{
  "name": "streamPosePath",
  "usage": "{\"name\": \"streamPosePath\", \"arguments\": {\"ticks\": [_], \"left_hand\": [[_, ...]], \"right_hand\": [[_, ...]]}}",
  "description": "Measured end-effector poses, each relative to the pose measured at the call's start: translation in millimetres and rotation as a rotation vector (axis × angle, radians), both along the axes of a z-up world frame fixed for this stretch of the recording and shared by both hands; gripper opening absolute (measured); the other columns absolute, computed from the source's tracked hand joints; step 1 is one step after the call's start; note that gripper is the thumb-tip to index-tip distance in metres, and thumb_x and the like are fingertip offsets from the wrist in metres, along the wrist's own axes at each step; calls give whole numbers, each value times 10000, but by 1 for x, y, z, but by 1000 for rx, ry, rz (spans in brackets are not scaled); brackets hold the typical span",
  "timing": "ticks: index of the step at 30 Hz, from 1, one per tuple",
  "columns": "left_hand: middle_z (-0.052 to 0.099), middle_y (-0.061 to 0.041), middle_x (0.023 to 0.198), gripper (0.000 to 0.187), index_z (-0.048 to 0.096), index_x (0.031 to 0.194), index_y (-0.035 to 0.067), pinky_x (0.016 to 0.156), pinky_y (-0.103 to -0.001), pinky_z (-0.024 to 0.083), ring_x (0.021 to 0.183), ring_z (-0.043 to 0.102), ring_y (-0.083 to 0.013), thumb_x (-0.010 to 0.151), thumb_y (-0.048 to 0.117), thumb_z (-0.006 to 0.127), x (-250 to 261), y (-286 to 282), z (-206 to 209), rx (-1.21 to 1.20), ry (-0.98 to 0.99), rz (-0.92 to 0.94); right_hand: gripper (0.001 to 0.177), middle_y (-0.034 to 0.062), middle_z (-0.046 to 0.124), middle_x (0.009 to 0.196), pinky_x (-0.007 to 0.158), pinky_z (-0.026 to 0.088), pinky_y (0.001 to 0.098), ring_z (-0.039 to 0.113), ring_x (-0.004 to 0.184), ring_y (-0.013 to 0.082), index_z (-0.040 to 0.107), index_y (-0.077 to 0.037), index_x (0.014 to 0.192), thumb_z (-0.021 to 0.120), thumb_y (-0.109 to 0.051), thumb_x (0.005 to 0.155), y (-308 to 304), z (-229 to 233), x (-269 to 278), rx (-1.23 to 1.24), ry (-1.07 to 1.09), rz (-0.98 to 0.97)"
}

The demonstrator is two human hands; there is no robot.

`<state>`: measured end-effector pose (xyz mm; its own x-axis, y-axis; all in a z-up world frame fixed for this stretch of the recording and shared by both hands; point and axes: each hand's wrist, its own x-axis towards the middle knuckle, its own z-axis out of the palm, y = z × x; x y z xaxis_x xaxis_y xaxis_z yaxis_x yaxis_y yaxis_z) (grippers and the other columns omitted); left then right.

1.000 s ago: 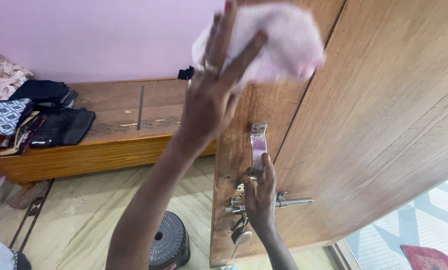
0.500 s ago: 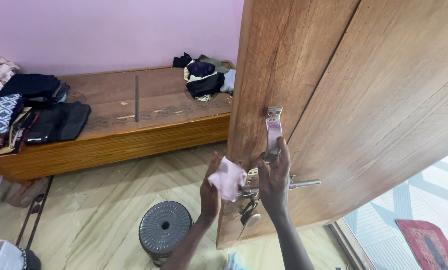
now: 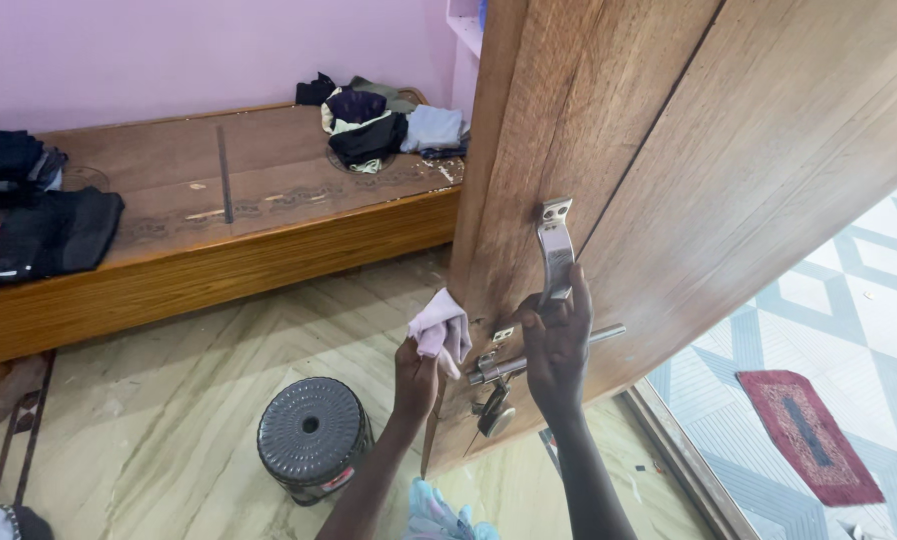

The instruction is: The person wipes a wooden door with a pink cloth, focusing on the handle, latch, and surrounding wood. The person repeatedly wipes the same areas on both sides of the door, including the metal hardware and the wood surface.

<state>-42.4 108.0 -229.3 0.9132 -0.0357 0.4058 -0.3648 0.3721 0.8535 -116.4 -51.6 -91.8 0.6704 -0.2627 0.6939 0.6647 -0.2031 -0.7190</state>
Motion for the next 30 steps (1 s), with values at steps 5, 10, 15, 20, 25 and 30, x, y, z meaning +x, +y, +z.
{"name": "streamPosePath", "arguments": {"ticks": [5,10,15,20,25,30], "left_hand": [[717,-109,915,234,665,1141,-45,708,-304,566,813,695,-187,954,45,555,-35,-1,-20,166,114,-11],[748,-127,1042,266,652,1161,-58,820,-306,574,960,729,-191,927,46,576,-85,-15,-24,239,72,50],[749,-144,1077,295,646,1180,-52,884,-339,583,1018,742,-223,937,76,536,-141,-25,-22,211,29,-40],[746,-161,1157,328,635,1246,-40,946,-349,585,1097,756,-252,970,95,519,-202,-35,11,257,-86,-149],[579,-206,1463,473,551,1401,-49,1109,-401,478,1350,605,-322,931,6,535,-261,-48,54,251,-231,-232],[615,-198,1454,564,612,1386,0,1162,-426,484,1413,586,-338,841,-47,476,-303,-67,59,345,-347,-356]], "right_hand": [[730,94,650,1076,925,498,289,611,991,126,144,-39,1654,559,-11,1055,-8,2,-41,4,34,-43],[720,96,634,1104,918,496,289,607,992,129,165,-33,1653,556,-28,1048,-15,3,-89,67,71,-84],[750,89,599,1093,893,493,293,570,976,126,174,-33,1660,592,-29,1037,-24,-1,-132,154,44,-141],[752,129,607,1216,944,549,315,621,1092,170,171,-52,1644,596,-35,1023,-38,5,-185,157,45,-246],[754,243,315,1602,1244,414,438,354,1542,315,278,-74,1613,677,-104,975,-45,26,-245,-268,-95,-789],[637,171,356,1626,1153,470,478,323,1578,378,435,-174,1494,596,-238,882,-49,48,-306,-465,-419,-992]]}}
